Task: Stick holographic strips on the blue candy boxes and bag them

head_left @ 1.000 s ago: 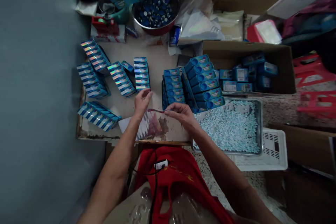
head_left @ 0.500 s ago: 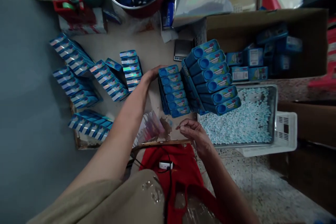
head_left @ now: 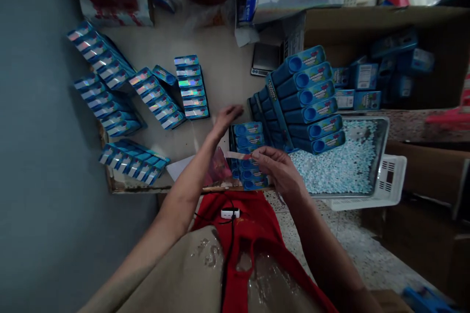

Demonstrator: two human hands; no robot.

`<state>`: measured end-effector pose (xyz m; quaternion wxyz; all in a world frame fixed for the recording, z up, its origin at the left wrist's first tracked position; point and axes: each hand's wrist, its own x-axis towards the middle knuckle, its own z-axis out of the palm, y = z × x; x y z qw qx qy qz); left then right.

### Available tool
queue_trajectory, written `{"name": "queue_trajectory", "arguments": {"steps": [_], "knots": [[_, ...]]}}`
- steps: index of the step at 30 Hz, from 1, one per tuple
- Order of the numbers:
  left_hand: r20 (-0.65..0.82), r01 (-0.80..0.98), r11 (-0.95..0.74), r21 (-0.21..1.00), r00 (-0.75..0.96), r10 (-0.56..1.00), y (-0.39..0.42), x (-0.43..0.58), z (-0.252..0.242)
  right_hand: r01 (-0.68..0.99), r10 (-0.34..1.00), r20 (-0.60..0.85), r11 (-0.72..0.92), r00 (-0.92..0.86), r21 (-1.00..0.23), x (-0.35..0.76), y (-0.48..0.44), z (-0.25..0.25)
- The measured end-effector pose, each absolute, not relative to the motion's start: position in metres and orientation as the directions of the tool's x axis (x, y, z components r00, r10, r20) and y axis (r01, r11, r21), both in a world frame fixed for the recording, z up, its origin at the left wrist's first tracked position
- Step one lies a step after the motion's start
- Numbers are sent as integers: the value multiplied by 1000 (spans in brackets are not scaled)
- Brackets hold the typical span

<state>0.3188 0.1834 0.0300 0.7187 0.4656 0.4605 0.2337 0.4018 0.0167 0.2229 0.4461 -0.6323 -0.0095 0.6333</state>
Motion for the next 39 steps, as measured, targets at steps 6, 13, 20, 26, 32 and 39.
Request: {"name": "queue_trajectory", "arguments": {"steps": [6, 13, 20, 26, 32, 39], "knots": [[-527, -9, 601, 799, 471, 708, 147, 243, 110, -523, 575, -776, -593, 258, -613, 406, 32, 209], [-615, 23, 714, 700, 528, 586, 130, 240, 128, -447, 594, -759, -621, 267, -643, 406, 43, 211], [-654, 55, 726, 686, 483, 582, 134, 240, 128, -236, 604, -654, -626, 455, -743, 399, 43, 201], [-592, 78, 614, 786, 383, 709, 140, 249, 137, 214, 619, -391, -679, 681, -703, 401, 61, 191], [-557, 64, 568, 821, 312, 769, 130, 254, 136, 376, 605, -322, -746, 728, -550, 399, 67, 191], [-627, -8, 657, 754, 290, 723, 123, 257, 128, 396, 570, -387, -804, 725, -443, 403, 72, 186]]}}
